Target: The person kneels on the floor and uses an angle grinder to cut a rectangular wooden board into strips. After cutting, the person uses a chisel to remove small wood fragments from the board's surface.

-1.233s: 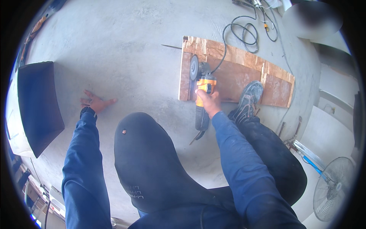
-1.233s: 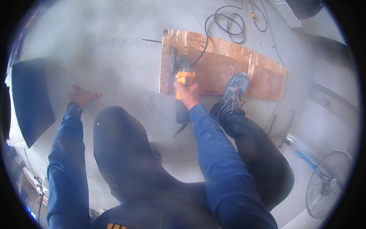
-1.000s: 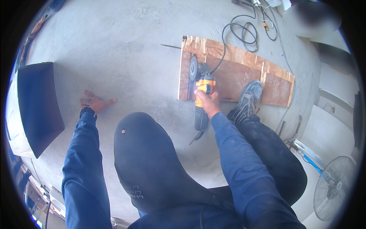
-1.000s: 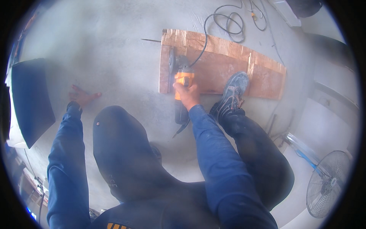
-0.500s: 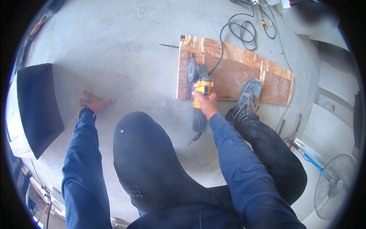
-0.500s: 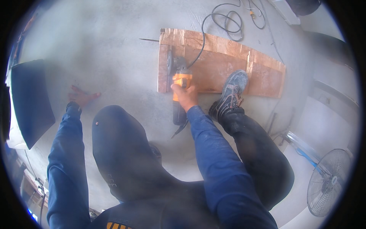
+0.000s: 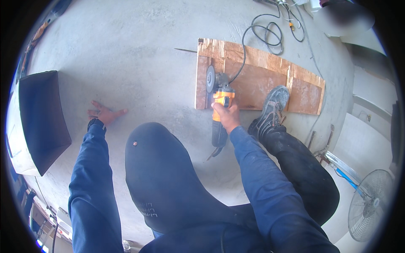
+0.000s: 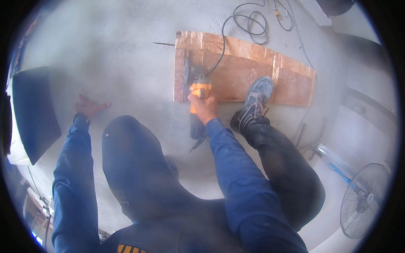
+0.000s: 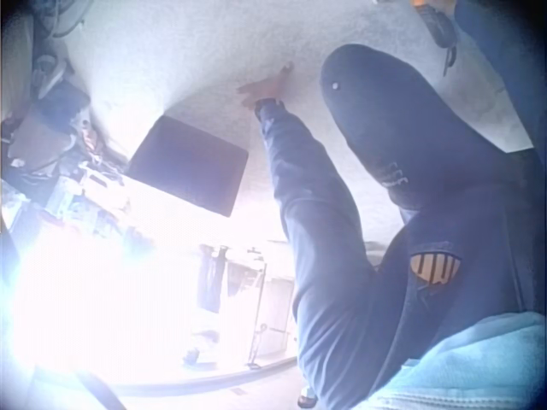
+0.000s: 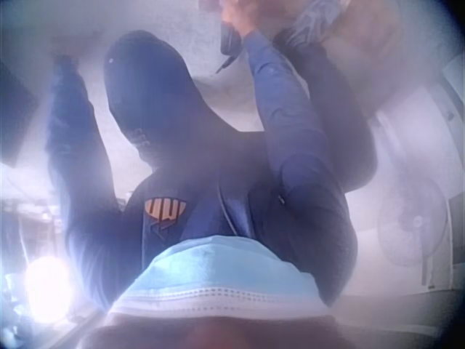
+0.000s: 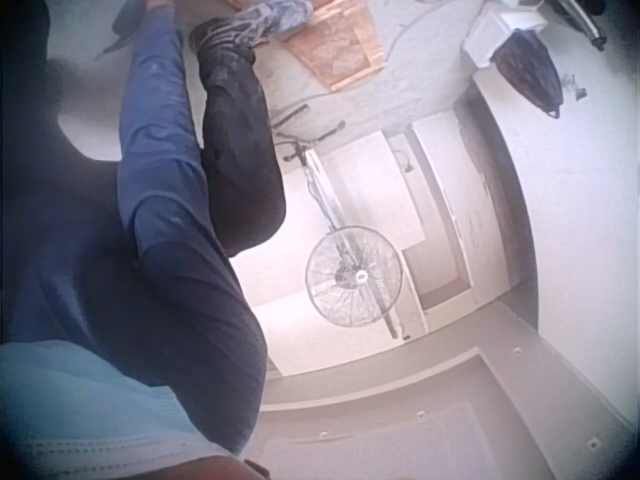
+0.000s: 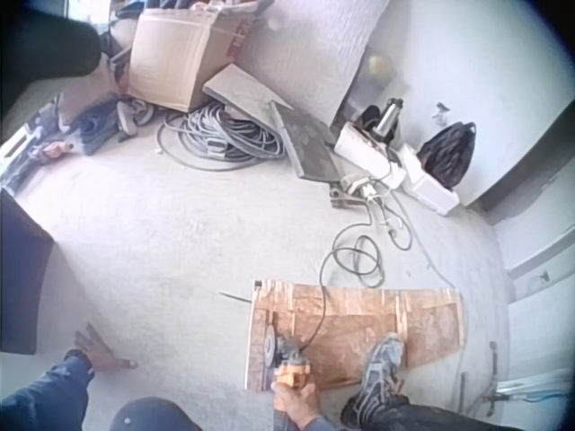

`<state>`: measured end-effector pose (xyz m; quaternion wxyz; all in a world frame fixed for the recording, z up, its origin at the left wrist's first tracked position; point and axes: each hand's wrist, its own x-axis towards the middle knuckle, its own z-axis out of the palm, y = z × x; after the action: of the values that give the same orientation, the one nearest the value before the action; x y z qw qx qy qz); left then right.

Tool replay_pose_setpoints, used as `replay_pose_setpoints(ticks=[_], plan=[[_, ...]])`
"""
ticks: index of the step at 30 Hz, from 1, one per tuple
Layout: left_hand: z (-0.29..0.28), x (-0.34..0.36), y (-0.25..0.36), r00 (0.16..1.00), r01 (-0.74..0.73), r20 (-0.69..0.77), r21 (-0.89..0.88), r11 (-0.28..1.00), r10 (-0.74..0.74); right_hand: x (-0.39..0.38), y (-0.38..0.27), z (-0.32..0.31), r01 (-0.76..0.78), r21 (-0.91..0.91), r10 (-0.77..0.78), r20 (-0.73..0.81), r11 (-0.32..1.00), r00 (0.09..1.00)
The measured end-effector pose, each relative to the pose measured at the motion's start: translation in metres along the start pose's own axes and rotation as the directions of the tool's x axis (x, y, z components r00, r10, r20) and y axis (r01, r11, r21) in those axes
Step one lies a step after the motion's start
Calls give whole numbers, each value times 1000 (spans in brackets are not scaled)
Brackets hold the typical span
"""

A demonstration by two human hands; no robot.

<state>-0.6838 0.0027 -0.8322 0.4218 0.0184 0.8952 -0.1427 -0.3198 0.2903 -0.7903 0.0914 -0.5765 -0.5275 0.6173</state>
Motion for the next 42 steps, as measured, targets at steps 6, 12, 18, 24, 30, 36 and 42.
replay_pose_setpoints(ticks=[6, 12, 18, 24, 30, 36, 42], plan=[[2, 4, -1, 1000, -5, 1, -29, 1000, 5, -1, 8, -1, 36, -11, -36, 4, 999, 999], [11, 19, -6, 999, -20, -29, -28, 999, 19, 0, 20, -4, 14, 3, -14, 9, 1000, 1000], [16, 32, -10, 999, -36, -19, 25, 999, 37, -2, 27, -5, -20, -12, 20, 18, 1000, 1000], [15, 23, -7, 999, 9, -34, 7, 1000, -8, -8, 28, -7, 23, -34, -23, 4, 999, 1000], [14, 20, -7, 1000, 13, -24, -8, 1000, -13, -11, 36, -5, 80, -58, -80, 12, 995, 997], [19, 30, -14, 998, -53, -33, -16, 998, 53, -18, 27, -10, 53, 62, -53, 9, 997, 999], [21, 25, -10, 999, 4, -46, -68, 998, -8, -29, 13, -23, -9, 92, 2, 75, 996, 997]])
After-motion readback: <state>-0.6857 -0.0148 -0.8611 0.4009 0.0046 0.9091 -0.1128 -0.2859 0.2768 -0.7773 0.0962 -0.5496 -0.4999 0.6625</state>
